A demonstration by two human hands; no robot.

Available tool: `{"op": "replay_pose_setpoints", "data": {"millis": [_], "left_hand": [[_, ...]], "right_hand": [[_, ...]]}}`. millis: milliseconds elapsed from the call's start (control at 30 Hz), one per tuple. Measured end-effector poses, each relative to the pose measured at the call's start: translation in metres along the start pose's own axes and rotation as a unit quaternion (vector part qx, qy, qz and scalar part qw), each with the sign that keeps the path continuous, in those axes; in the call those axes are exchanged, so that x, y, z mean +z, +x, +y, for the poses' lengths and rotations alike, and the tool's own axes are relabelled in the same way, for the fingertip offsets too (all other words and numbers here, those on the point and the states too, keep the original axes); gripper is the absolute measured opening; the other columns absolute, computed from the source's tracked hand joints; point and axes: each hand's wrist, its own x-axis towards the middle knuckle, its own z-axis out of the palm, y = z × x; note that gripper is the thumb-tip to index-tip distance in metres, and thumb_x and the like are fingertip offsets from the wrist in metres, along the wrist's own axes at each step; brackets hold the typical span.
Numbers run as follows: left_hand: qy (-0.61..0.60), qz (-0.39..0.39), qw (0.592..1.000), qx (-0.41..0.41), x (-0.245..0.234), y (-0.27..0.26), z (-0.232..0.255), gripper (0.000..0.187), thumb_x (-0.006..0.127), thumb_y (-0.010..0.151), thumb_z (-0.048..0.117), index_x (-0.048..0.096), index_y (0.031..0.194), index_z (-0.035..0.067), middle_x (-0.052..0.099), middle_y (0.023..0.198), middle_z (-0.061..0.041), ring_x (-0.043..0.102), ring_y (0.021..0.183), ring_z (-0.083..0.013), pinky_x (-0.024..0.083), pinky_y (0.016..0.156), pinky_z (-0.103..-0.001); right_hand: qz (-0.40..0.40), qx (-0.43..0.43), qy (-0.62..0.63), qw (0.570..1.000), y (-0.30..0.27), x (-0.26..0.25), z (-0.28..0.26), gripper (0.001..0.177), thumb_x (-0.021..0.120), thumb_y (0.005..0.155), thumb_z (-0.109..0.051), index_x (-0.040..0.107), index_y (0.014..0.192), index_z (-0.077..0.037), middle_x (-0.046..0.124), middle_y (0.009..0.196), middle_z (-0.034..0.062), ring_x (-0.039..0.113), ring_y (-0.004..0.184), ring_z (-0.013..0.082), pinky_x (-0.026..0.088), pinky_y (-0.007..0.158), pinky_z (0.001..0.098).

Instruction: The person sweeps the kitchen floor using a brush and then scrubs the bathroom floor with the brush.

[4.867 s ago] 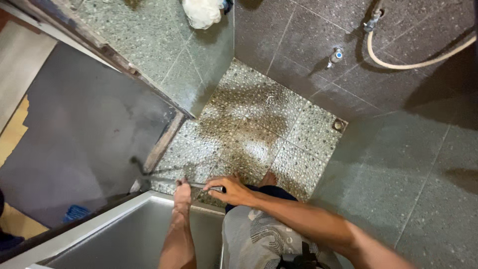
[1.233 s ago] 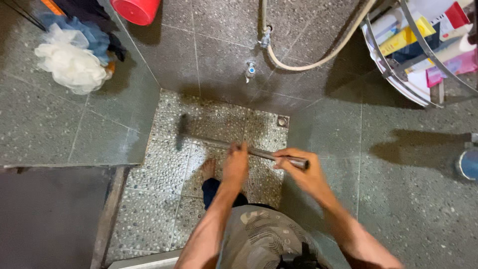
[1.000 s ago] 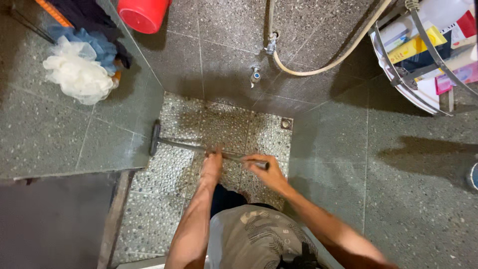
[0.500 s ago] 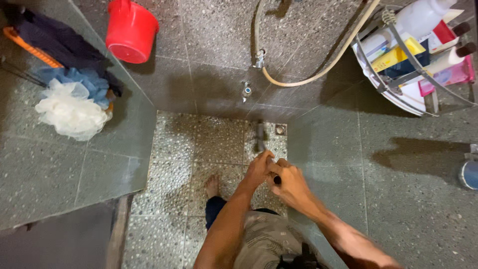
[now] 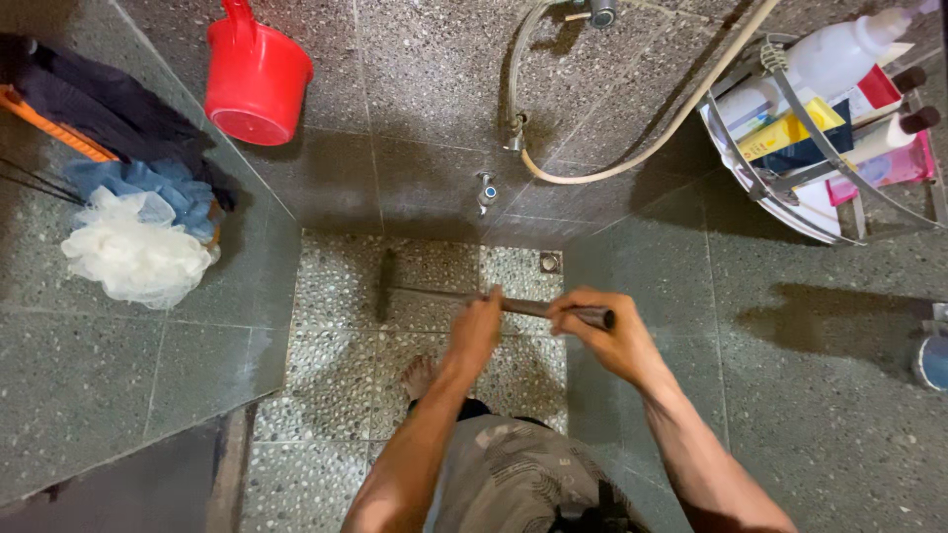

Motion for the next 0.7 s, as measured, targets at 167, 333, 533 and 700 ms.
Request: {"op": "replay_pose_setpoints", "data": {"millis": [167,333,533,700], "left_hand": [[0.025,0.004,0.995,-0.092,-0.004,0.022,-0.085,0.038,0.056,0.095,-0.001,0.054,0.133,0.004,0.067,0.109,-0.034,0.069,0.097,-0.0495,0.058,0.080,-0.056],[0.084,0.218,0.969,-0.080,0.018,0.038,-0.145,0.045,0.061,0.081,0.001,0.056,0.125,-0.002,0.064,0.122,-0.036,0.067,0.101,-0.0513,0.059,0.078,-0.052],[-0.040,0.108,0.984,-0.135,0.084,0.078,-0.163,0.045,0.060,0.094,0.020,0.051,0.127,-0.009,0.065,0.115,-0.035,0.067,0.101,-0.0498,0.056,0.084,-0.055],[-0.096,-0.028,0.986,-0.137,0.122,0.086,-0.116,0.036,0.050,0.104,0.017,0.052,0.127,-0.011,0.071,0.099,-0.031,0.070,0.095,-0.0482,0.056,0.079,-0.057]], "right_hand": [[-0.026,0.022,0.068,0.997,0.045,0.055,0.037,0.019,0.069,0.088,-0.010,0.079,0.101,-0.002,0.081,0.092,0.0107,0.074,0.086,0.0176,0.055,0.080,0.0329],[-0.010,0.006,0.138,0.990,0.081,0.122,0.079,0.021,0.065,0.088,-0.009,0.078,0.103,-0.003,0.081,0.095,0.0104,0.076,0.088,0.0175,0.058,0.080,0.0321],[0.021,0.026,0.150,0.988,0.084,0.105,0.083,0.018,0.067,0.088,-0.007,0.078,0.101,-0.001,0.080,0.092,0.0094,0.077,0.087,0.0166,0.057,0.082,0.0278],[0.032,0.025,-0.007,0.999,0.060,0.073,0.064,0.018,0.067,0.087,-0.007,0.079,0.100,-0.003,0.079,0.087,0.0078,0.071,0.076,0.0157,0.054,0.067,0.0297]]}}
